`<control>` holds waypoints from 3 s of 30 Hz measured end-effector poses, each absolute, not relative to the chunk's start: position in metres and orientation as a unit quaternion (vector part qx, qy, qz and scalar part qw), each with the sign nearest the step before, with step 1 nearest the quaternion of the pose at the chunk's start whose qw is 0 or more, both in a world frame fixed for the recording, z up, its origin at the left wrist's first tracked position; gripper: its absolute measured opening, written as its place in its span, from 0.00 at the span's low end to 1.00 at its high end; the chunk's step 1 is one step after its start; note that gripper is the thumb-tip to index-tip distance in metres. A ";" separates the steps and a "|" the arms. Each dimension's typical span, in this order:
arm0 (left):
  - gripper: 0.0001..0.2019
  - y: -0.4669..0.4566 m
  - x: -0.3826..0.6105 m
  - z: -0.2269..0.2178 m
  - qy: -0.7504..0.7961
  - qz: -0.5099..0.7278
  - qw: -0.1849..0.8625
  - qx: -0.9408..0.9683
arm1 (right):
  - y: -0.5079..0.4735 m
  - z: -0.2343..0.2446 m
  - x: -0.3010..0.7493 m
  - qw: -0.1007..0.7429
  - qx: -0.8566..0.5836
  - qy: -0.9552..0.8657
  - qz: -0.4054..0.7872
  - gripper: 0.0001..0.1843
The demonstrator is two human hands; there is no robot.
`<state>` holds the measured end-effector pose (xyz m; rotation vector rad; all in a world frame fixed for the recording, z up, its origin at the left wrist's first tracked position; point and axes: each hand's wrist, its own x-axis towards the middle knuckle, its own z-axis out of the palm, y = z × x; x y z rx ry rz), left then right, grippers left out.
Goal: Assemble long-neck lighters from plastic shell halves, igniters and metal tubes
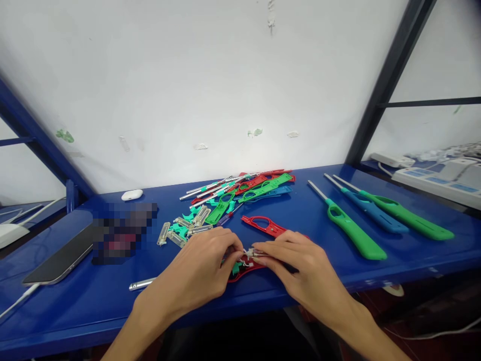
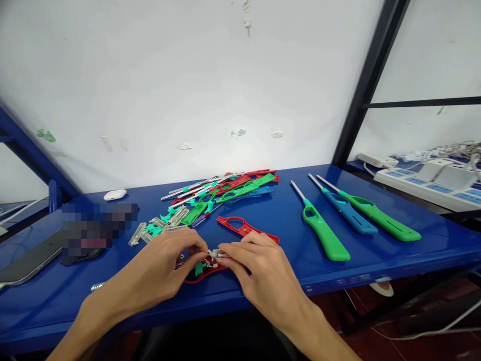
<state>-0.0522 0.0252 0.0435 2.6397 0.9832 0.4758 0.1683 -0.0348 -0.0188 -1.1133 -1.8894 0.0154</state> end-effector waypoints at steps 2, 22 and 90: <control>0.07 0.025 -0.053 0.043 0.343 0.169 0.141 0.913 | -0.036 -0.019 0.168 0.453 -0.453 -0.768 -0.003 0.11; 0.07 0.028 -0.057 0.050 0.319 0.163 0.117 0.926 | -0.037 -0.022 0.170 0.441 -0.479 -0.759 -0.013 0.13; 0.08 0.031 -0.051 0.034 0.274 0.205 0.067 0.937 | -0.037 -0.014 0.170 0.482 -0.439 -0.757 -0.045 0.07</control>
